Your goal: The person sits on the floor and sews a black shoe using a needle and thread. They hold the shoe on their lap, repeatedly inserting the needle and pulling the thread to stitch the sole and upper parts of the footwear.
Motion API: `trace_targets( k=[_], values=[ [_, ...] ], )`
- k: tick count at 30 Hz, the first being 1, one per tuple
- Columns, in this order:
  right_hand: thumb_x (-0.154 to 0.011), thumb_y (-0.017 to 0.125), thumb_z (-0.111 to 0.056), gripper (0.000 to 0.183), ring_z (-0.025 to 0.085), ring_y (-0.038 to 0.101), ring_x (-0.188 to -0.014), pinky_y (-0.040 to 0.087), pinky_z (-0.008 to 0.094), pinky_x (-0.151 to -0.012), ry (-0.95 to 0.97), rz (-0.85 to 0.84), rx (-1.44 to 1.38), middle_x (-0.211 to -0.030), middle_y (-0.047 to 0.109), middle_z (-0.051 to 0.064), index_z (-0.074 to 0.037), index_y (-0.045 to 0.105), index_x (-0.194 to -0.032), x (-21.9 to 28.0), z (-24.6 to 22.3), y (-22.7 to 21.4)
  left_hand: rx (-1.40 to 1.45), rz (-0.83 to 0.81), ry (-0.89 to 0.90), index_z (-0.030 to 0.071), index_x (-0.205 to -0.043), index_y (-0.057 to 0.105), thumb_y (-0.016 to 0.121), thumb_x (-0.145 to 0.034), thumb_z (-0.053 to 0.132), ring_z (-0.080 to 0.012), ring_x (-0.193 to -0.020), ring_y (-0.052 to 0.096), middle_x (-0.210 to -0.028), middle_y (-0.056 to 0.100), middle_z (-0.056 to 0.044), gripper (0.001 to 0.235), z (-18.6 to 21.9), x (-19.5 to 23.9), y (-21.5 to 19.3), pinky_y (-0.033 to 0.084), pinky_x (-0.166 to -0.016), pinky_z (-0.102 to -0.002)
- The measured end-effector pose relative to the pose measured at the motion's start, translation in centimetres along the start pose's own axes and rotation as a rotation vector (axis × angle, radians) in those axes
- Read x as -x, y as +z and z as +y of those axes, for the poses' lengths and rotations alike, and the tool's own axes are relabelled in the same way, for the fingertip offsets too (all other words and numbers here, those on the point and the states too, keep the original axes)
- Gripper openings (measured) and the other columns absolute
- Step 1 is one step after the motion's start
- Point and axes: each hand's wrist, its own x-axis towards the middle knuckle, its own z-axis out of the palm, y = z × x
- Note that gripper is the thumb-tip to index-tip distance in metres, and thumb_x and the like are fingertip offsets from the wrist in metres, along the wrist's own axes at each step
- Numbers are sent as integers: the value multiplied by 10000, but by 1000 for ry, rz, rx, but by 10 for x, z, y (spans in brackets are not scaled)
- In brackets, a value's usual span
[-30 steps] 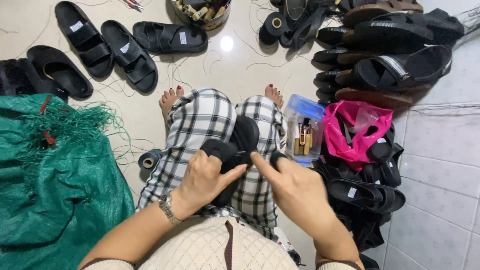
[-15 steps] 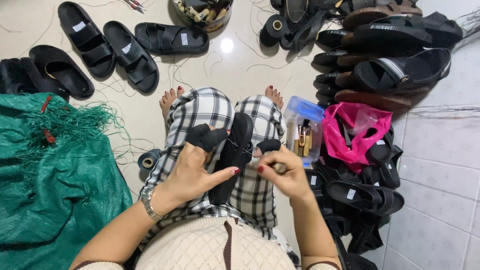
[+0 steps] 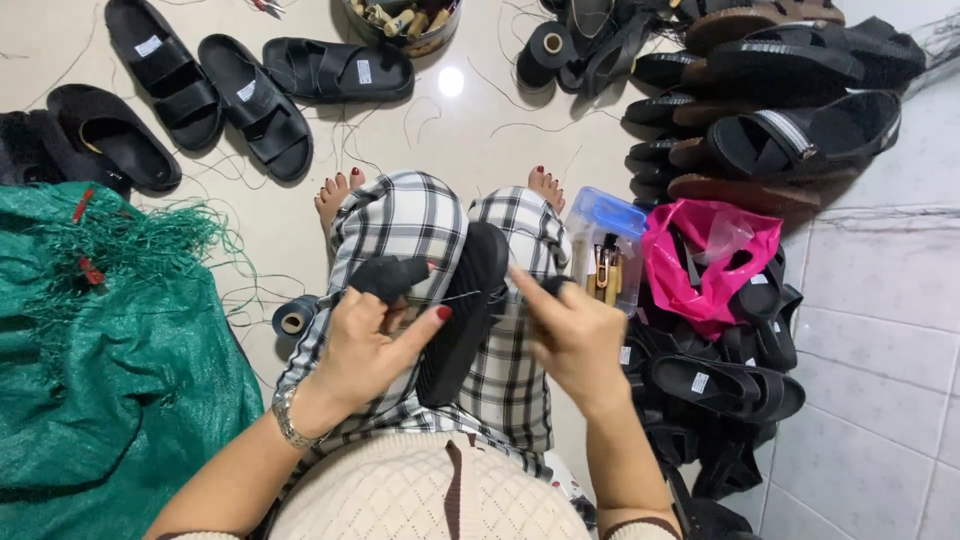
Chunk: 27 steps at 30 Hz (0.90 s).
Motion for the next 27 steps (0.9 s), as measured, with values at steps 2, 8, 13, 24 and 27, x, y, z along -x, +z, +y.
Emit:
trace_targets(
  k=[2, 8, 13, 24, 27],
  values=[
    [-720, 744, 3, 380, 241, 563, -461, 489, 335, -488, -13, 93, 9, -578, 521, 31, -176, 782, -1053, 7, 7, 21, -28, 21, 35, 16, -1052, 752, 858, -784, 91, -221, -467, 573, -738, 566, -98, 298, 14, -8, -6, 457, -415, -281],
    [-901, 702, 78, 117, 203, 455, -538, 380, 289, -527, 361, 526, 76, -744, 667, 90, -12, 756, -952, 45, 74, -26, -876, 118, 200, -19, -878, 677, 830, -940, 104, -323, -618, 517, -762, 540, -192, 207, -69, -5, -100, 436, -571, -426],
    [-753, 602, 194, 500, 199, 436, -631, 432, 322, -706, 389, 415, 238, -1152, 753, 162, 63, 735, -1217, 39, 61, -20, -1310, -101, 23, -1, -1044, 754, 754, -1018, 291, -302, -775, 567, -843, 660, -183, 293, -16, -39, -100, 455, -862, -416],
    [-905, 700, -83, 211, 165, 470, -436, 442, 302, -405, 220, 42, -1681, -660, 608, 200, 78, 672, -772, 11, 22, 25, 680, -779, -252, 28, -849, 767, 774, -857, 154, -156, -648, 694, -726, 756, -100, 127, 42, -43, -20, 599, -596, -312],
    [-985, 576, -140, 267, 134, 360, -303, 326, 294, -283, 331, 158, -1992, -559, 512, 243, 51, 523, -806, 25, 41, 44, -287, -402, 278, 47, -775, 710, 699, -913, 453, -369, -586, 615, -576, 544, -132, 429, 54, -57, -9, 511, -529, -440]
  ],
)
